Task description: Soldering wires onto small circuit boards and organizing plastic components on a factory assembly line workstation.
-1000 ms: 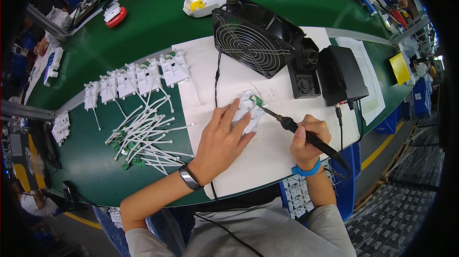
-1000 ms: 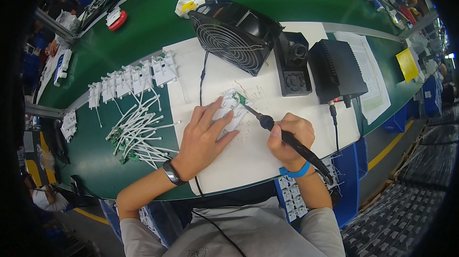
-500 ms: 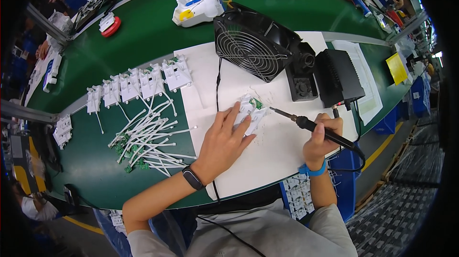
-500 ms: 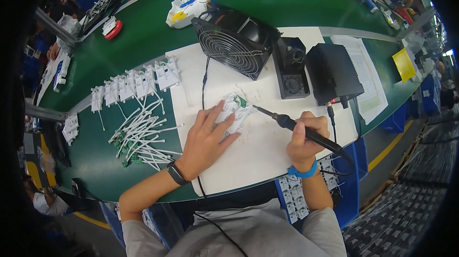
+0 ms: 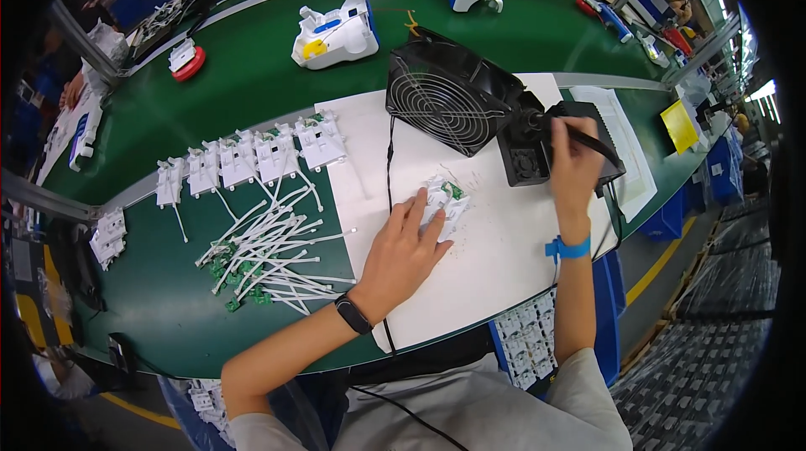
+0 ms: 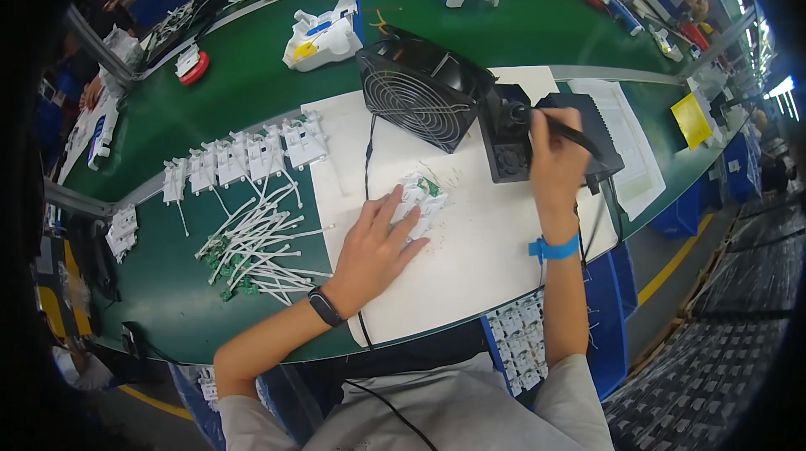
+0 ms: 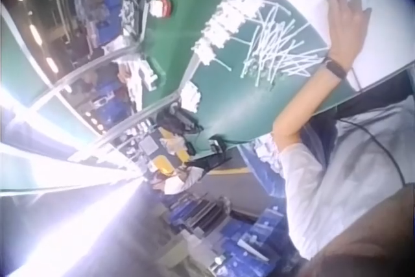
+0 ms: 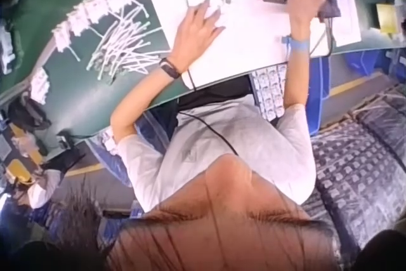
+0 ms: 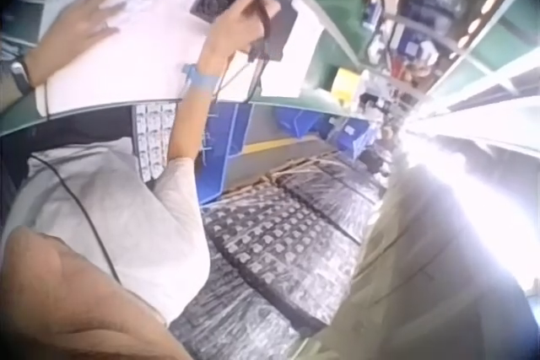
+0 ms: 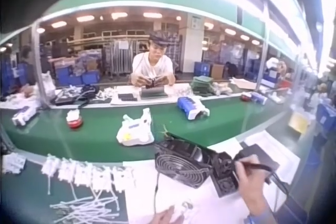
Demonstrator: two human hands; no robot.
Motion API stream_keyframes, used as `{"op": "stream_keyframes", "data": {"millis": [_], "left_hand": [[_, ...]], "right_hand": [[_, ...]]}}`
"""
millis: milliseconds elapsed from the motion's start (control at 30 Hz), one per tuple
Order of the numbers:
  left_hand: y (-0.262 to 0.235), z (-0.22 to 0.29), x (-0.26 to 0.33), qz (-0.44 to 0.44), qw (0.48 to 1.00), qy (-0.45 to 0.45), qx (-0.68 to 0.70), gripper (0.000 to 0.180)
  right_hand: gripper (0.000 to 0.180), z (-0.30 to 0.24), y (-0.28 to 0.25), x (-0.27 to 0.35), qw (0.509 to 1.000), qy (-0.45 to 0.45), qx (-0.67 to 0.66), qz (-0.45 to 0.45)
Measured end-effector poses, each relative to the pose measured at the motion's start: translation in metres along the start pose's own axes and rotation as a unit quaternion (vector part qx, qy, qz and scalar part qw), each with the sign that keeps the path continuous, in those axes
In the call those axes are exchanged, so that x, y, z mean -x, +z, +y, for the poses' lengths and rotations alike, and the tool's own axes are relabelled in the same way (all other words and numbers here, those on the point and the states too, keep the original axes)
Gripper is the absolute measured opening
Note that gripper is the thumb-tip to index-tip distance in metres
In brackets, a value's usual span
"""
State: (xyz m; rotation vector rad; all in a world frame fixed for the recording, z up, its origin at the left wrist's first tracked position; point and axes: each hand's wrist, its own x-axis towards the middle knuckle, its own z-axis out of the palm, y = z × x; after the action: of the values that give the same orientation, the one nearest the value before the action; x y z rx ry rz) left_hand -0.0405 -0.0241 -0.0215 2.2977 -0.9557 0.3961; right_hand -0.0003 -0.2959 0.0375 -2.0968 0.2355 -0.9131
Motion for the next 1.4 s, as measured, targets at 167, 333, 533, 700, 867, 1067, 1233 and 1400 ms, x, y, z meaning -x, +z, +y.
{"op": "stream_keyframes", "data": {"millis": [167, 333, 533, 700, 867, 1067, 1233, 1400], "left_hand": [[0.001, 0.001, 0.0, 0.019, 1.0, 0.004, 0.004, 0.041], [0.01, -0.002, 0.008, 0.025, 0.999, 0.012, -0.024, 0.042], [0.008, -0.002, 0.007, 0.006, 0.999, -0.028, 0.024, 0.04], [-0.009, 0.003, -0.004, -0.033, 0.987, -0.089, 0.127, 0.035], [-0.033, 0.01, -0.003, -0.022, 0.986, -0.099, 0.132, 0.036], [-0.118, -0.004, -0.001, 0.107, 0.986, -0.117, 0.055, 0.037], [-0.227, -0.094, 0.056, 0.254, 0.918, -0.252, -0.17, 0.039], [-0.276, -0.231, 0.15, 0.267, 0.823, -0.431, -0.257, 0.045]], "right_hand": [[0.012, 0.018, 0.023, 0.005, 0.997, -0.066, 0.037, 0.017], [0.013, 0.009, 0.019, 0.005, 0.998, -0.05, 0.044, -0.005], [0.017, 0.004, 0.018, 0.0, 0.995, 0.074, -0.035, -0.057], [0.031, 0.039, 0.004, 0.011, 0.996, 0.025, -0.011, -0.079], [0.025, 0.001, 0.012, 0.033, 0.996, 0.07, -0.055, -0.019], [0.047, 0.006, 0.001, 0.054, 0.989, 0.107, -0.045, -0.096], [0.029, -0.018, -0.034, 0.1, 0.982, 0.086, 0.004, -0.17], [0.022, -0.084, -0.011, 0.12, 0.962, 0.049, -0.036, -0.265]]}}
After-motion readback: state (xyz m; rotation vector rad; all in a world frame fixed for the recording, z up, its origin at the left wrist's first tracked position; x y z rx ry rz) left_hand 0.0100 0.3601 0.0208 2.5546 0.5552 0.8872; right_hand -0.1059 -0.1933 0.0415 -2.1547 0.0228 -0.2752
